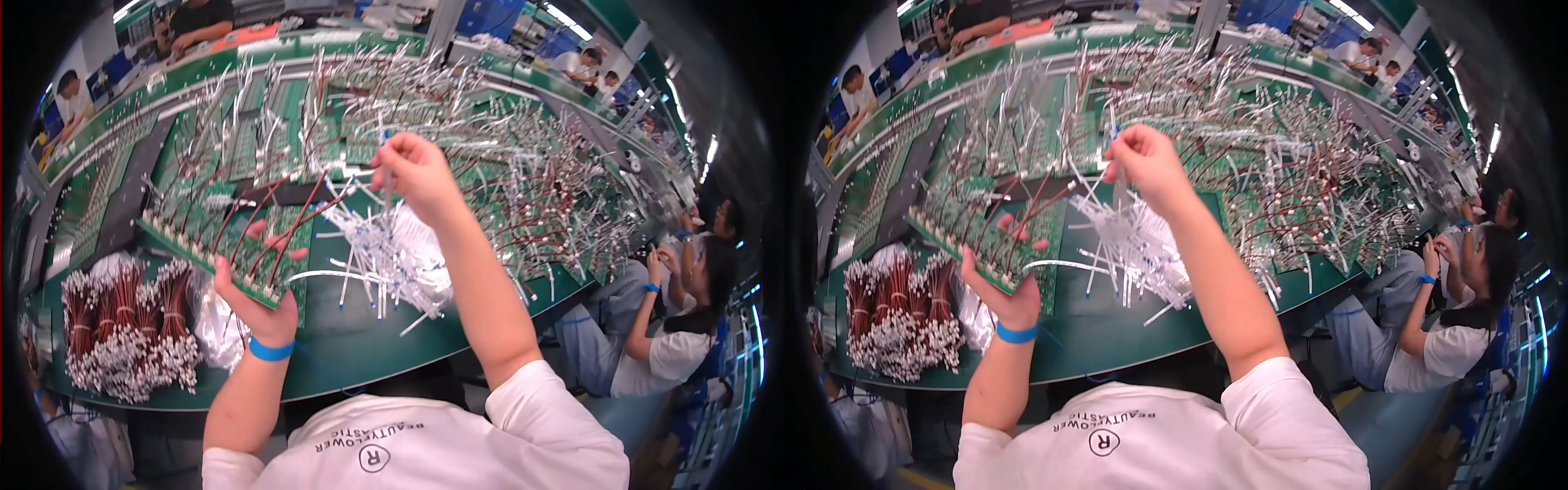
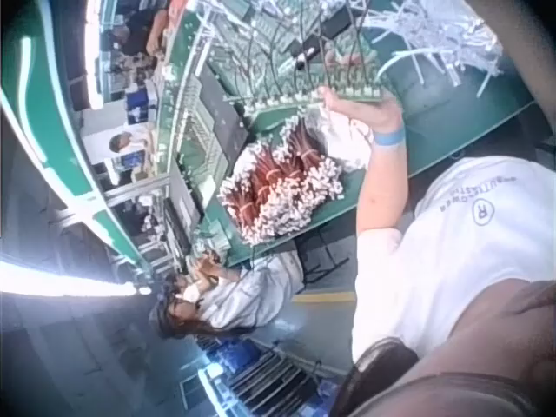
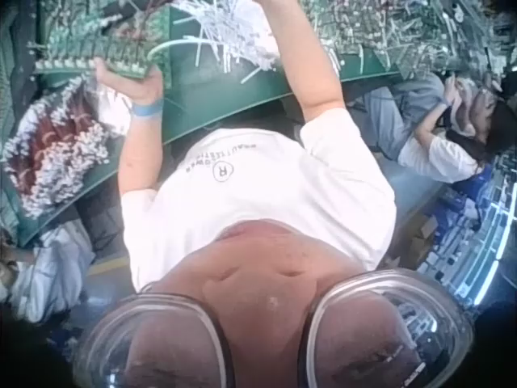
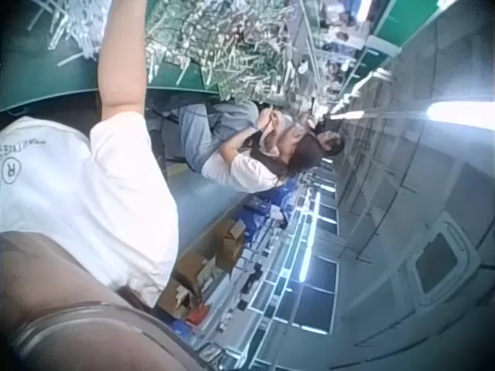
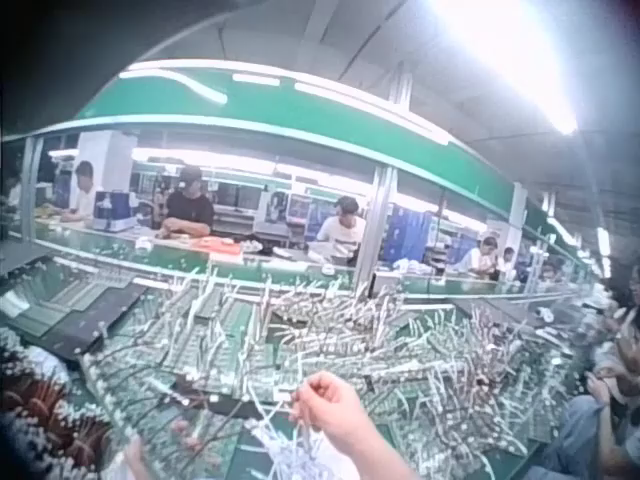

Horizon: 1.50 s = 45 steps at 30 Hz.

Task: The person assembles electronic components by manually connecting wire connectors to PCB panels.

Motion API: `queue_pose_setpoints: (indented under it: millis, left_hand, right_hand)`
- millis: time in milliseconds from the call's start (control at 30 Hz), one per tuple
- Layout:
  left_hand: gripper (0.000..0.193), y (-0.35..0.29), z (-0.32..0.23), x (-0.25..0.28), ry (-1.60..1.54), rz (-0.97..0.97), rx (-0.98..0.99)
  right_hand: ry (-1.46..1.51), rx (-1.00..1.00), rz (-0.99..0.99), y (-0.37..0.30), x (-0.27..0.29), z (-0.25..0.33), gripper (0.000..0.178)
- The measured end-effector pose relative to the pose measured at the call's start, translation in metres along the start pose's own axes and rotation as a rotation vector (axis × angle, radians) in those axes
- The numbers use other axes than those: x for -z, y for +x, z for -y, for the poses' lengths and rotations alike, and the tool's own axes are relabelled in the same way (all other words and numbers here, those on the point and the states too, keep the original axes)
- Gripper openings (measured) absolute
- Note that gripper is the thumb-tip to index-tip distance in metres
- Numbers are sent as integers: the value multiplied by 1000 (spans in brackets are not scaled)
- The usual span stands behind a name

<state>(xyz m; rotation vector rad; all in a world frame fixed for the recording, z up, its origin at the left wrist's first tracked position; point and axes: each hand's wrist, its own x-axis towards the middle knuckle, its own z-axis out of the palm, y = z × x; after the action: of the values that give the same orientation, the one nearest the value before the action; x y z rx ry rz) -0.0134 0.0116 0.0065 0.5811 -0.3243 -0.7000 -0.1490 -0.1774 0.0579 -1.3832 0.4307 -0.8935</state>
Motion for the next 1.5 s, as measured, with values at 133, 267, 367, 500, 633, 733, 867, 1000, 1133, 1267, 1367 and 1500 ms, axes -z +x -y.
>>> queue_pose_setpoints:
  millis: [133,267,367,500,633,733,867,1000,1133,1267,1367,1500]
  left_hand:
    - [58,-3,-5,-8,-58,130,59]
    - [61,-2,-5,-4,-127,170,204]
    - [62,-1,-5,-5,-159,142,263]
    - [68,-1,-6,-10,-180,181,320]
    - [82,-10,-1,-16,-181,227,440]
    - [79,-7,2,-3,31,499,403]
    - [82,-4,5,-1,-55,534,476]
    - [92,-12,0,-13,-323,251,682]
    - [92,-12,3,-10,-365,223,701]
    - [82,-11,4,2,-228,421,657]
    - [82,-13,4,-1,-255,374,653]
    - [82,-10,6,5,-222,432,673]
  right_hand:
    - [92,12,37,-18,-1,1,8]
    - [94,-79,56,-37,-4,-11,11]
    - [-52,-32,-17,-50,-16,-11,11]
    - [-132,28,36,-62,-19,-11,10]
    - [-157,6,60,-71,-20,-13,11]
    - [-180,66,33,-73,-21,-14,12]
    - [-332,196,78,-73,-22,-18,15]
    - [-338,276,57,-72,-32,-26,16]
    - [-457,361,91,-71,-32,-31,15]
    - [-482,409,102,-69,-29,-40,15]
    - [-498,396,102,-69,-29,-40,15]
    - [-673,419,108,-67,-28,-34,17]
